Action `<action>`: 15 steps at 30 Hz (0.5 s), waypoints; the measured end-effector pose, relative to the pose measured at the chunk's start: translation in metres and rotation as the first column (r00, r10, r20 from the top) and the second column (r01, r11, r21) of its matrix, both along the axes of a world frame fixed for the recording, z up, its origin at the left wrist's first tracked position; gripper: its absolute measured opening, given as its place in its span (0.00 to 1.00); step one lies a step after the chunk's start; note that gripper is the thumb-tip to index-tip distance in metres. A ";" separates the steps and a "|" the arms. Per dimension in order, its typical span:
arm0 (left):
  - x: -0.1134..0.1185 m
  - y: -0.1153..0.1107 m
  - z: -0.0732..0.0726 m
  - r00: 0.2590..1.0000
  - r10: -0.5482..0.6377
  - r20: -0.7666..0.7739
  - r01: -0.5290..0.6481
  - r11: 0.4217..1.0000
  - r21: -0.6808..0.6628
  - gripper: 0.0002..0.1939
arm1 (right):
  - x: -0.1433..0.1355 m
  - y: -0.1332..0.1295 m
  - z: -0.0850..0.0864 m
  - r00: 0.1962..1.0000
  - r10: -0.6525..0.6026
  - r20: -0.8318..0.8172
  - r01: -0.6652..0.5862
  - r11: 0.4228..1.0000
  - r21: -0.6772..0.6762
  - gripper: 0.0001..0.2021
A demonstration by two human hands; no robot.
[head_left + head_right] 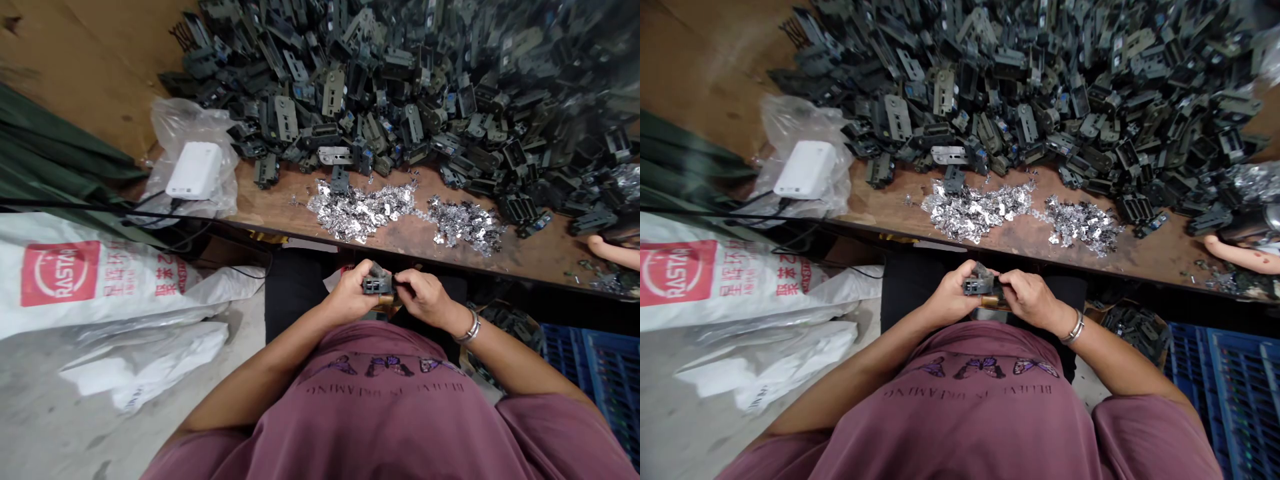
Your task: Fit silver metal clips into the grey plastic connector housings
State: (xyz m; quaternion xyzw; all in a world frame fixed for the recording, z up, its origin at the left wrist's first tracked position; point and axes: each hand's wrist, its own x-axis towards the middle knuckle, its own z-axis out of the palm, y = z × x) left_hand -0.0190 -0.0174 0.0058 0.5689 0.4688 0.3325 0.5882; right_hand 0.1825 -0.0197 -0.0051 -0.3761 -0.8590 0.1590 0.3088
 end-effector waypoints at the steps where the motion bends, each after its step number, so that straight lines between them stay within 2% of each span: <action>1: 0.000 0.000 -0.001 1.000 0.000 -0.005 0.000 1.000 -0.001 0.18 | 0.000 -0.001 -0.001 1.000 -0.015 -0.012 0.015 1.000 -0.021 0.07; 4: -0.001 -0.001 -0.001 1.000 0.019 -0.023 -0.019 1.000 -0.014 0.15 | 0.000 -0.003 -0.002 0.997 -0.040 -0.064 0.026 0.980 -0.199 0.07; 7: -0.003 -0.001 -0.001 0.997 0.077 -0.011 -0.077 0.997 -0.028 0.15 | 0.001 -0.006 -0.004 0.972 -0.077 -0.224 -0.027 0.904 -0.426 0.09; 10: -0.004 -0.001 -0.002 0.991 0.137 0.000 -0.137 0.991 0.005 0.17 | -0.002 -0.010 -0.008 0.849 -0.298 -0.437 0.022 0.846 -0.533 0.11; 12: -0.004 -0.001 -0.003 0.986 0.163 0.019 -0.164 0.986 0.035 0.19 | -0.008 -0.011 -0.010 0.721 -0.477 -0.502 0.062 0.766 -0.640 0.13; 15: -0.002 -0.003 -0.008 0.985 0.159 0.069 -0.164 0.983 0.078 0.21 | -0.022 -0.009 -0.011 0.596 -0.624 -0.506 -0.059 0.594 -0.802 0.14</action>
